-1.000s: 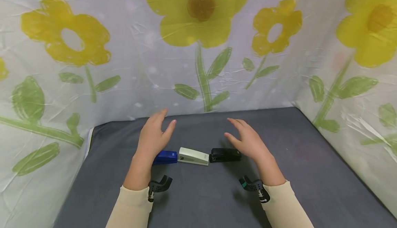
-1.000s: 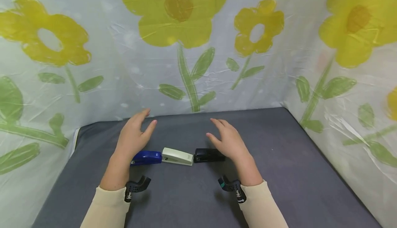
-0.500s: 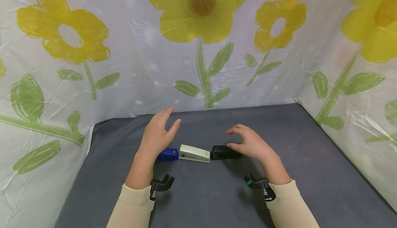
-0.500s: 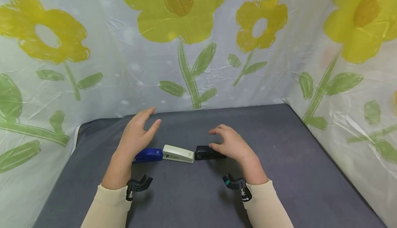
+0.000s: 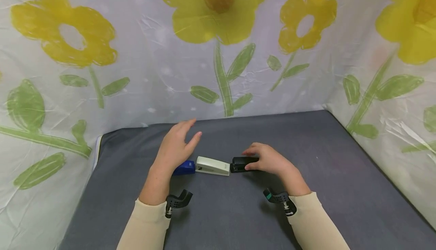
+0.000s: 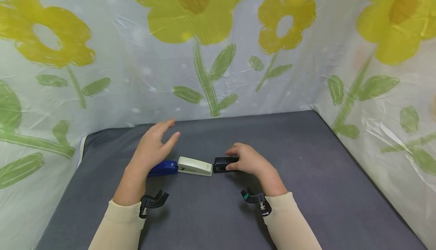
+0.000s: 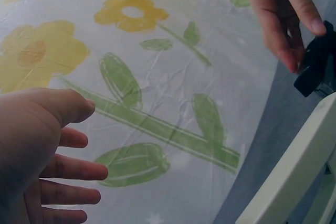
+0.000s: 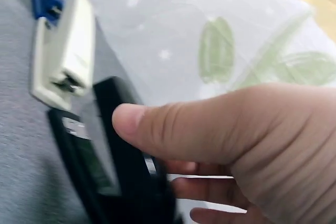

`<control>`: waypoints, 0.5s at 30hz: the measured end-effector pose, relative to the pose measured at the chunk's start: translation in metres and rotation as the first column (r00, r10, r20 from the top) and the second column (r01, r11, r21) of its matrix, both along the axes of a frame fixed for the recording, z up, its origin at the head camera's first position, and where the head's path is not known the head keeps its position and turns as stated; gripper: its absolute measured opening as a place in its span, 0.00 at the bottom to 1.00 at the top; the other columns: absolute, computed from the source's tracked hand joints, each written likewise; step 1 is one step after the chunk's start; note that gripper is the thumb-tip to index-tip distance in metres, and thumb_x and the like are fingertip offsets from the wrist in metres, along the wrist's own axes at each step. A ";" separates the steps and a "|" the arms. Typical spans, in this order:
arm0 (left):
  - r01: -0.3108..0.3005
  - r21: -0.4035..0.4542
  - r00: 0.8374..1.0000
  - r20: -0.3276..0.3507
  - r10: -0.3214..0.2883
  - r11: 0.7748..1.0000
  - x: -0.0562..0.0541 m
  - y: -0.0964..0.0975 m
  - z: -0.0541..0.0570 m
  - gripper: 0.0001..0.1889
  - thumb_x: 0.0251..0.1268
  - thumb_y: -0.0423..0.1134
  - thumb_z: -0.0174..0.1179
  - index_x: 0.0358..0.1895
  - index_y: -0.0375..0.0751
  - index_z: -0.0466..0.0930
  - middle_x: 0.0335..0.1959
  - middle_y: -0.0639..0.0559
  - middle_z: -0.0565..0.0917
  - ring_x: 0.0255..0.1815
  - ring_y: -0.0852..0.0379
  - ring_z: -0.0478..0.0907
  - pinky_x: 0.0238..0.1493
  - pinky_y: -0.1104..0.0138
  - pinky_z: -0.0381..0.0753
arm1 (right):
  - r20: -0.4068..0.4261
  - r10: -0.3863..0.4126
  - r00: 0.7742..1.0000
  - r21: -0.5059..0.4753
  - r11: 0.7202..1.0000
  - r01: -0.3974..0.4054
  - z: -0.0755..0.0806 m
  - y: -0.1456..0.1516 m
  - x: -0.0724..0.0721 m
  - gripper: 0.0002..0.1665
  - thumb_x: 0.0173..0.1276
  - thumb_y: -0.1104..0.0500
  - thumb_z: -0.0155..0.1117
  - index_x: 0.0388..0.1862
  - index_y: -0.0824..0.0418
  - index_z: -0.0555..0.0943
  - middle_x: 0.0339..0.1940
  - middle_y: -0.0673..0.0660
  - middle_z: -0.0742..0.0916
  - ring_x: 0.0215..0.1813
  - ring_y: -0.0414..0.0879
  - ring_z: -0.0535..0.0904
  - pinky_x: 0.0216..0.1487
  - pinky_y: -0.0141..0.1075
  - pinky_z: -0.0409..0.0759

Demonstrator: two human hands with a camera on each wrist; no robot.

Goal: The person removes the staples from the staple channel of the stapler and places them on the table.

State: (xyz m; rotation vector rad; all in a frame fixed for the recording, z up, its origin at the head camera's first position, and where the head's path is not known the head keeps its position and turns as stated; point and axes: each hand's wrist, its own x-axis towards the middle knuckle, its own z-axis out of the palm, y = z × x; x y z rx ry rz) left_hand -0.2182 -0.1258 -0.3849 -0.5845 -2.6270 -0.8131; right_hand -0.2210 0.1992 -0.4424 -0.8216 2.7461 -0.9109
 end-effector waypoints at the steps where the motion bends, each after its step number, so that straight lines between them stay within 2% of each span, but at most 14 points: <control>1: 0.002 -0.004 1.000 -0.003 -0.002 1.000 -0.001 0.000 0.000 0.28 0.78 0.48 0.59 0.73 0.37 0.72 0.63 0.38 0.79 0.66 0.38 0.74 0.63 0.44 0.72 | -0.024 0.007 1.000 0.020 1.000 -0.007 -0.002 -0.003 -0.001 0.26 0.63 0.57 0.79 0.59 0.63 0.86 0.48 0.54 0.83 0.48 0.50 0.80 0.47 0.44 0.78; 5: 0.017 -0.012 1.000 -0.010 -0.017 1.000 -0.003 0.002 -0.003 0.27 0.77 0.47 0.59 0.72 0.37 0.73 0.62 0.38 0.80 0.64 0.39 0.75 0.62 0.44 0.73 | -0.089 0.020 0.996 0.069 0.997 -0.014 -0.005 -0.010 0.000 0.22 0.62 0.60 0.79 0.55 0.63 0.88 0.43 0.52 0.81 0.44 0.49 0.79 0.41 0.40 0.76; 8: 0.026 -0.018 1.000 -0.001 -0.026 1.000 -0.005 0.004 -0.005 0.26 0.77 0.46 0.59 0.71 0.36 0.73 0.62 0.38 0.80 0.64 0.39 0.76 0.62 0.44 0.73 | -0.089 0.021 0.996 0.079 0.997 -0.014 -0.005 -0.010 0.000 0.22 0.63 0.61 0.78 0.55 0.64 0.88 0.43 0.53 0.81 0.43 0.51 0.79 0.40 0.39 0.75; 15: 0.071 -0.053 0.992 0.111 -0.065 0.996 -0.009 0.017 -0.017 0.26 0.78 0.46 0.59 0.71 0.37 0.74 0.65 0.40 0.79 0.66 0.41 0.74 0.63 0.47 0.74 | -0.060 0.037 0.998 0.076 0.997 -0.032 -0.002 -0.005 0.000 0.20 0.62 0.62 0.79 0.53 0.64 0.88 0.43 0.53 0.81 0.43 0.51 0.79 0.41 0.39 0.76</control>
